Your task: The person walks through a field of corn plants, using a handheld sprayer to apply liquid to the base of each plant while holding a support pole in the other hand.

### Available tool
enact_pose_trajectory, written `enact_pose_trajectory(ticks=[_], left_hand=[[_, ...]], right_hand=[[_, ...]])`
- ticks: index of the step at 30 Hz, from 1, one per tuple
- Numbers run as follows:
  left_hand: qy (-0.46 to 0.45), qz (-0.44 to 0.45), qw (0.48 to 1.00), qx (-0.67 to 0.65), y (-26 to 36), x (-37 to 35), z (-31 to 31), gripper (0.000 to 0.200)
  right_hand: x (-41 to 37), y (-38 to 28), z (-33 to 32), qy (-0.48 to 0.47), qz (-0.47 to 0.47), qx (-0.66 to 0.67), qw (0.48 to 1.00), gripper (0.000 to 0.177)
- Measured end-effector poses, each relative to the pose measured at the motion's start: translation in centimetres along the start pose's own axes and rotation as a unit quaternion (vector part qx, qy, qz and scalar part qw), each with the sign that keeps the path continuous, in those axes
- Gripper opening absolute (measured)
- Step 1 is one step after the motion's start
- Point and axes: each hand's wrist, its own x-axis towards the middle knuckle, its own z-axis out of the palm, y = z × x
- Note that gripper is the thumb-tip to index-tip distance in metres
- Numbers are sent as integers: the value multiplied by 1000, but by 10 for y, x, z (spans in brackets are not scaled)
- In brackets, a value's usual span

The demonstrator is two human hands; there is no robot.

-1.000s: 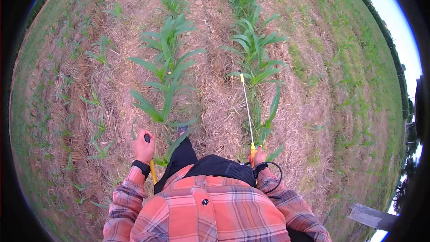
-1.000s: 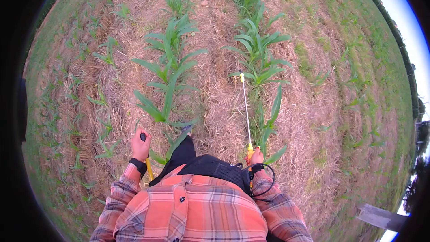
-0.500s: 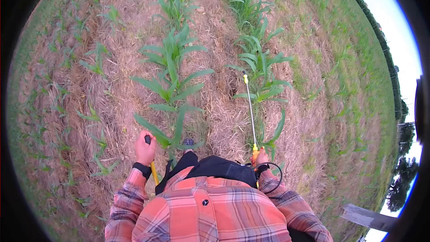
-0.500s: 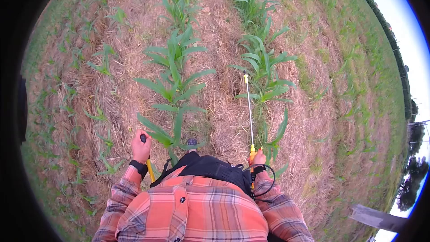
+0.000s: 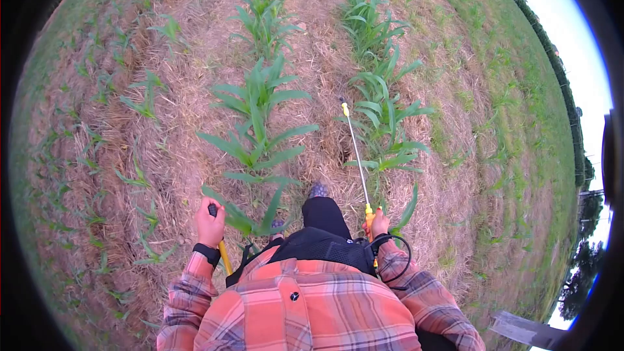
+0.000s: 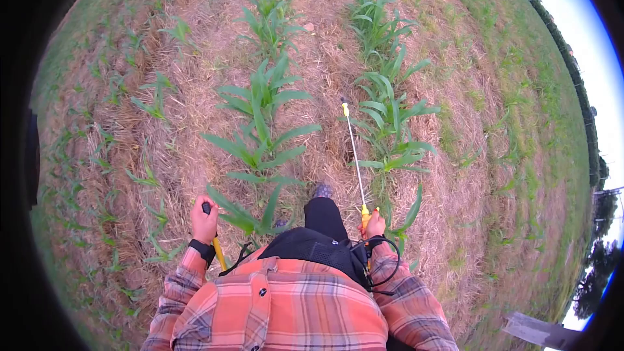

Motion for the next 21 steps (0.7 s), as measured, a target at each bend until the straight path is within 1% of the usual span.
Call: enact_pose_trajectory(ticks=[2,3,5,7,9,11,12,13,15,16,17,20,21], left_hand=[[9,-33,999,-19,5,9,3,11],[15,-30,999,-16,10,15,4,11],[44,-17,997,55,22,29,9,12],[55,-15,997,58,38,46,21,12],[58,-18,996,63,51,60,34,12],[75,28,991,108,63,76,48,11],[70,30,991,112,70,87,55,11],[69,25,991,110,75,93,61,11],[68,24,991,109,87,105,72,12],[67,24,991,116,91,108,76,12],[65,24,990,122,95,112,80,12],[57,18,988,140,102,126,96,11],[54,18,989,140,103,129,99,11]], right_hand=[[13,-14,8,-11,-3,-3,1000,53],[23,-21,13,-18,-16,4,1000,52],[43,-34,22,-31,-28,15,999,51],[66,-51,34,-23,-35,-1,999,52],[79,-70,38,-44,-34,-11,998,52],[90,-89,38,-49,-35,-23,998,53],[105,-93,37,-79,-64,-33,994,53],[112,-97,33,-79,-63,-28,994,53],[122,-112,29,-66,-59,-13,996,52],[131,-112,28,-29,-77,1,997,51],[139,-116,25,-29,-76,4,997,51],[158,-129,8,11,-22,38,999,51],[163,-131,2,13,-20,39,999,51]])
